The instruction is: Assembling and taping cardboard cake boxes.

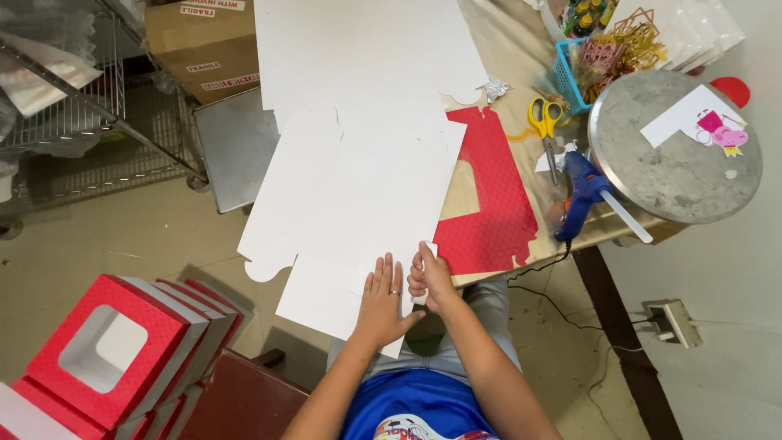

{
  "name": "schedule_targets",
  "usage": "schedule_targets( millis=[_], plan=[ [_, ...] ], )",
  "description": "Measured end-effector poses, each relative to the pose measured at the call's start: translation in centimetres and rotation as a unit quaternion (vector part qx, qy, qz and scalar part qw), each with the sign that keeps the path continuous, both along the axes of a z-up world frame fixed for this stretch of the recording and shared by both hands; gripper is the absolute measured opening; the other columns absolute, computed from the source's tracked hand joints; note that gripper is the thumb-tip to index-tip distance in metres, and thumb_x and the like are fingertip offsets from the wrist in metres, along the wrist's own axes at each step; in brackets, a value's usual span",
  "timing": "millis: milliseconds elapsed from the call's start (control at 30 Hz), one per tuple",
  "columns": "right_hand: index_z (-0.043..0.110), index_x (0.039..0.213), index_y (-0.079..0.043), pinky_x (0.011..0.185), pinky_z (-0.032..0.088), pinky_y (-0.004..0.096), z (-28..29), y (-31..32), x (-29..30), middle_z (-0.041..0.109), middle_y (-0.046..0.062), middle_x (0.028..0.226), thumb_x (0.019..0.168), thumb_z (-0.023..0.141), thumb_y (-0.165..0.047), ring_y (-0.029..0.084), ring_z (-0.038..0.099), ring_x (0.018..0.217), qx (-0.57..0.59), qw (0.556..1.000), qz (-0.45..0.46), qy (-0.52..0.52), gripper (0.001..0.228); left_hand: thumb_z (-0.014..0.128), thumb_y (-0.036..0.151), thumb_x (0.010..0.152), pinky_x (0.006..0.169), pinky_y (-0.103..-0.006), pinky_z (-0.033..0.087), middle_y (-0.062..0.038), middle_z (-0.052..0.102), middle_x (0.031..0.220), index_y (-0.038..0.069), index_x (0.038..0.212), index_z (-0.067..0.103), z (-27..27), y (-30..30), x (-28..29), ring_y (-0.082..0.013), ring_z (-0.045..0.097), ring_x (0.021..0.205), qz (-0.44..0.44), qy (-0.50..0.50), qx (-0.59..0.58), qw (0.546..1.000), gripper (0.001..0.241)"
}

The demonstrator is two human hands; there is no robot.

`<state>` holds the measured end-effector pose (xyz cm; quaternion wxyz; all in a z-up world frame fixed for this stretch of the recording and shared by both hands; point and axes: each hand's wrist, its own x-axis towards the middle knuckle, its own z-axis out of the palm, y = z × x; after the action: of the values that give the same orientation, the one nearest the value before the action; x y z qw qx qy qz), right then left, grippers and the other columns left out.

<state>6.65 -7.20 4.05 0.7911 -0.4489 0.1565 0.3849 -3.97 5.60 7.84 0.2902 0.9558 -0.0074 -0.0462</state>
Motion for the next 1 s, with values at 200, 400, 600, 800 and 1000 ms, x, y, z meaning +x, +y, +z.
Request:
schedule_targets(
  millis=[200, 400, 600, 800, 1000],
  plan=[
    [0.041, 0.073, -0.014, 0.037, 0.019, 0.025, 0.3, -0.4, 0.0, 0.029, -0.003, 0.051, 0.107, 0.043, -0.048, 0.010, 0.025, 0.040, 0.082, 0.996, 0.014, 0.040, 0.049, 0.091, 0.049, 0.068, 0.119, -0.0650, 0.007, -0.025, 0.009, 0.166, 0.006, 0.159, 0.019, -0.5, -1.6, 0.7, -0.0485, 0.004, 0.154, 0.035, -0.007, -0.004, 0.999, 0.124],
    [0.042, 0.073, -0.014, 0.035, 0.020, 0.023, 4.8, -1.2, -2.2, 0.029, -0.003, 0.048, 0.108, 0.042, -0.051, 0.010, 0.024, 0.037, 0.111, 0.987, 0.105, 0.055, 0.051, 0.100, 0.046, 0.044, 0.122, -0.0606, 0.011, -0.018, 0.027, 0.165, 0.004, 0.162, 0.014, 2.6, 2.2, 2.1, -0.0383, 0.026, 0.154, -0.075, -0.047, -0.161, 0.983, 0.152],
    [0.051, 0.080, -0.012, 0.037, 0.032, 0.024, 4.5, -2.5, -1.8, 0.041, -0.001, 0.052, 0.107, 0.041, -0.053, 0.011, 0.038, 0.039, 0.175, 0.981, 0.074, 0.031, 0.049, 0.095, 0.034, 0.052, 0.107, -0.0392, 0.051, -0.015, 0.052, 0.145, 0.012, 0.156, 0.036, 7.5, 2.7, 2.8, -0.0334, 0.059, 0.130, -0.088, -0.029, -0.271, 0.958, 0.122],
    [0.062, 0.096, -0.005, 0.066, 0.057, 0.036, 3.0, -3.0, -1.9, 0.061, 0.005, 0.067, 0.105, 0.044, -0.048, 0.023, 0.069, 0.068, 0.030, 0.999, -0.001, -0.038, 0.049, 0.094, 0.033, 0.051, 0.094, -0.0403, 0.055, -0.015, 0.063, 0.130, 0.011, 0.139, 0.053, 6.1, 2.3, 3.2, -0.0350, 0.067, 0.115, -0.050, -0.063, -0.238, 0.968, 0.100],
    [0.064, 0.098, -0.002, 0.070, 0.058, 0.038, 2.1, -4.2, -1.7, 0.062, 0.004, 0.067, 0.106, 0.047, -0.044, 0.024, 0.070, 0.071, 0.053, 0.998, 0.013, -0.031, 0.045, 0.092, 0.035, 0.052, 0.089, -0.0401, 0.058, -0.013, 0.067, 0.125, 0.011, 0.135, 0.058, 6.6, 2.4, 3.2, -0.0341, 0.070, 0.108, -0.046, -0.064, -0.187, 0.979, 0.093]
  ],
)
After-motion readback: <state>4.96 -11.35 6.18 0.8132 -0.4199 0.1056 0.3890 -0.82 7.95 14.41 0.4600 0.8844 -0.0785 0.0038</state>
